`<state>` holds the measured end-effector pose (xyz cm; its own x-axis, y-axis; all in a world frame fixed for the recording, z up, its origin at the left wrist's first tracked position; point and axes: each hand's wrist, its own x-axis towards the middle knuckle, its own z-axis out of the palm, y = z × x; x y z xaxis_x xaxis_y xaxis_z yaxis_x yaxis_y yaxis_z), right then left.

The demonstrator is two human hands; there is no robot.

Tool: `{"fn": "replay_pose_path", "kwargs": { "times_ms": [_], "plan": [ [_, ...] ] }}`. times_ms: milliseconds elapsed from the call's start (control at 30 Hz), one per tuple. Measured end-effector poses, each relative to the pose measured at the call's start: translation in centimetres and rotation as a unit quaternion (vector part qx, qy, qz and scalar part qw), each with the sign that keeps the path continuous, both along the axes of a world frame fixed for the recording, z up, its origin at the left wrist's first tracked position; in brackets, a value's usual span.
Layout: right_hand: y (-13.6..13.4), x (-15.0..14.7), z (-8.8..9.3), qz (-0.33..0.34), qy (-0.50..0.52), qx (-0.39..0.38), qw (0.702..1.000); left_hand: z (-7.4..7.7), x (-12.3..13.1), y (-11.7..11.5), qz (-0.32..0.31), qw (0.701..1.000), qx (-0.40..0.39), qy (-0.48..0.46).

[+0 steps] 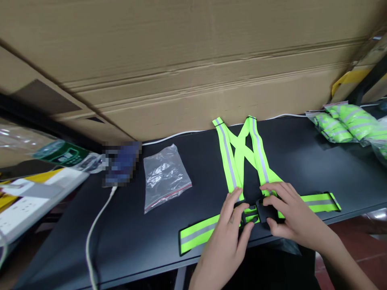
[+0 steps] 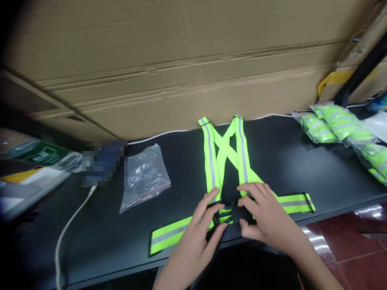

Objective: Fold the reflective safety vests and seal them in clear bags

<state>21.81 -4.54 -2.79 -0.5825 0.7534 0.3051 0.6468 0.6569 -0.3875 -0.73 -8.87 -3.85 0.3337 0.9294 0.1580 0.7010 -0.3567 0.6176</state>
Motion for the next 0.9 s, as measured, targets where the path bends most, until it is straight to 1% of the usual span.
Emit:
{"fn": "replay_pose_path", "kwargs": {
  "times_ms": [167,433,567,733,833,900],
  "plan": [
    [0.1,-0.1,-0.1,0.004,0.007,-0.001,1.0,0.1,0.0,0.0,0.004,1.0,-0.018,-0.008],
    [0.4,-0.3,0.3,0.021,0.008,0.004,1.0,0.5,-0.2,0.1,0.005,0.998,-0.045,-0.032],
    [0.7,-0.7,0.3,0.04,0.005,0.007,0.999,0.7,-0.2,0.2,-0.01,0.997,-0.071,-0.041],
    [1.1,-1.2,-0.5,0.076,0.021,0.003,0.997,1.1,-0.1,0.2,-0.012,0.989,-0.14,-0.049],
    [1.1,-1.7,-1.0,0.077,0.035,0.01,0.996,1.5,0.2,0.1,-0.024,0.989,-0.144,-0.028],
    [1.0,-2.1,-1.1,0.067,0.034,0.013,0.997,1.6,0.6,0.0,-0.034,0.991,-0.132,-0.007]
  ]
}}
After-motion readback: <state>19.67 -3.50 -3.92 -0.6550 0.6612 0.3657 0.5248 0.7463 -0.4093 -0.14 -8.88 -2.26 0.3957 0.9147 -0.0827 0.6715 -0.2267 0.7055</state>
